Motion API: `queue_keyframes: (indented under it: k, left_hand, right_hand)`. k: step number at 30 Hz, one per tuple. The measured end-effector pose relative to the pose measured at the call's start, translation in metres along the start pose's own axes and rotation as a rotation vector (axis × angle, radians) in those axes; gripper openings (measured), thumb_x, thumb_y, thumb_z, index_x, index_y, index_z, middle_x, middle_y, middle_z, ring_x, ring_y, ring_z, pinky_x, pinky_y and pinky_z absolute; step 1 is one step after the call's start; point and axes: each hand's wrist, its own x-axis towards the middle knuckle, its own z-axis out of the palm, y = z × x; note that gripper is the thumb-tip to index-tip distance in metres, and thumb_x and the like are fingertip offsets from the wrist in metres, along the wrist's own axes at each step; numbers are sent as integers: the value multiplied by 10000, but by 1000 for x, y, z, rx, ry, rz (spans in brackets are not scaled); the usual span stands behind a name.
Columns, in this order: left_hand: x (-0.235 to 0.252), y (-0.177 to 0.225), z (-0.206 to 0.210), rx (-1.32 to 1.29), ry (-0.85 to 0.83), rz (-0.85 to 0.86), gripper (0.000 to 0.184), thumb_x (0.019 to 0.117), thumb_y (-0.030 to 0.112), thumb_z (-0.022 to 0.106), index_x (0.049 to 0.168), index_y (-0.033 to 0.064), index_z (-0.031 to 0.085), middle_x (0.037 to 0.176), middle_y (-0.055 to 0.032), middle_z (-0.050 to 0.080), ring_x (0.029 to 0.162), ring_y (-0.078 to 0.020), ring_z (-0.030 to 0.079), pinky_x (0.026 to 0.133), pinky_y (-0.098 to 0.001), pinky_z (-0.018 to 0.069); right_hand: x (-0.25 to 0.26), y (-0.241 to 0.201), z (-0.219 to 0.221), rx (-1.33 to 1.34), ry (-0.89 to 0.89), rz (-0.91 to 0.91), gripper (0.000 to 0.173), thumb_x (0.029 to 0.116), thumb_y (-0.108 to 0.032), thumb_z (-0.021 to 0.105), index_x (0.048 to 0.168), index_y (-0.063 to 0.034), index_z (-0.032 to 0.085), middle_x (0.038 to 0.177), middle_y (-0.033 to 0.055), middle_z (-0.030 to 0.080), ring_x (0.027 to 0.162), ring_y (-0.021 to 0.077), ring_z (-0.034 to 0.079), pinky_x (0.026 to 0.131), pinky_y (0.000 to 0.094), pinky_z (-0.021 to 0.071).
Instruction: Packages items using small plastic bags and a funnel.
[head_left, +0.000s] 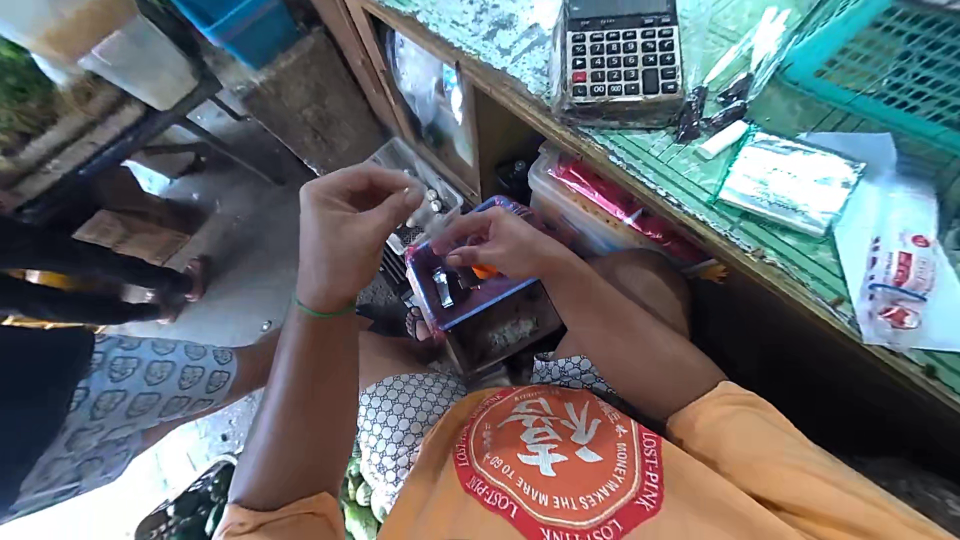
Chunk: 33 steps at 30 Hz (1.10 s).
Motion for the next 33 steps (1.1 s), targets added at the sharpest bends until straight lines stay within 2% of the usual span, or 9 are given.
queue_keyframes:
  k: [3, 8, 12, 15, 18, 23, 27, 29, 33]
  left_hand:
    - [5, 8, -3, 24, 24, 20, 57, 906, 41, 727, 963, 42, 732, 868, 11, 732, 789, -73, 698, 755, -259, 610]
    - [15, 5, -25, 110, 74, 5, 48, 910, 78, 728, 952, 58, 739, 860, 15, 738, 782, -63, 705, 743, -250, 609]
    - [19, -7, -30, 94, 101, -27, 47, 904, 81, 733, 938, 51, 743, 848, -2, 744, 771, -78, 714, 748, -273, 618]
    - [19, -16, -30, 99, 126, -50, 35, 906, 82, 733, 927, 56, 746, 835, 2, 737, 752, -72, 703, 728, -267, 609]
    - [21, -19, -34, 93, 160, -46, 22, 908, 79, 731, 916, 62, 744, 816, 9, 731, 732, -61, 689, 703, -253, 594]
    - [20, -14, -36, 85, 192, -14, 22, 913, 78, 735, 920, 57, 739, 810, 6, 730, 717, -64, 690, 691, -251, 597]
    - [20, 3, -33, 98, 197, 41, 20, 903, 62, 734, 910, 44, 737, 804, 0, 723, 702, -56, 676, 667, -248, 587]
    - [20, 9, -33, 76, 190, 53, 20, 917, 48, 728, 908, 35, 740, 800, -12, 721, 695, -61, 670, 658, -244, 581]
    - [19, 20, -34, 59, 189, 80, 7, 922, 41, 730, 923, 35, 734, 810, -15, 722, 710, -65, 677, 668, -238, 586]
  right_hand:
    - [0, -2, 10, 76, -58, 46, 117, 968, -40, 667, 1014, 4, 764, 943, 67, 766, 772, 90, 710, 702, 259, 609]
    - [-1, 2, 20, 138, -55, 80, 190, 997, -55, 626, 1119, 28, 745, 961, 93, 765, 866, 129, 734, 807, 291, 623]
    - [-2, 12, 32, 178, -60, 129, 188, 990, -61, 629, 1112, 26, 743, 934, 106, 763, 802, 143, 728, 708, 289, 621]
    - [-3, 19, 39, 223, -58, 146, 181, 968, -39, 650, 1111, 40, 729, 954, 120, 759, 840, 156, 728, 762, 305, 622]
    - [-5, 23, 43, 135, -43, 135, 155, 957, -51, 682, 1071, 39, 734, 972, 115, 764, 881, 161, 743, 823, 331, 636]
    - [-5, 16, 43, -116, -67, 217, 158, 931, -150, 758, 1053, -49, 760, 946, 30, 760, 833, 79, 719, 793, 275, 618]
    - [-2, 18, 49, -112, -99, 237, 165, 974, -132, 672, 1111, -69, 738, 1037, 29, 757, 909, 89, 713, 833, 285, 601]
    - [1, 21, 55, -89, -71, 247, 144, 990, -146, 655, 1072, -58, 734, 960, 34, 749, 877, 99, 716, 826, 288, 607]
    - [-3, 26, 58, -137, 39, 135, 110, 974, -159, 680, 946, -66, 732, 813, 9, 715, 742, 74, 676, 715, 266, 583]
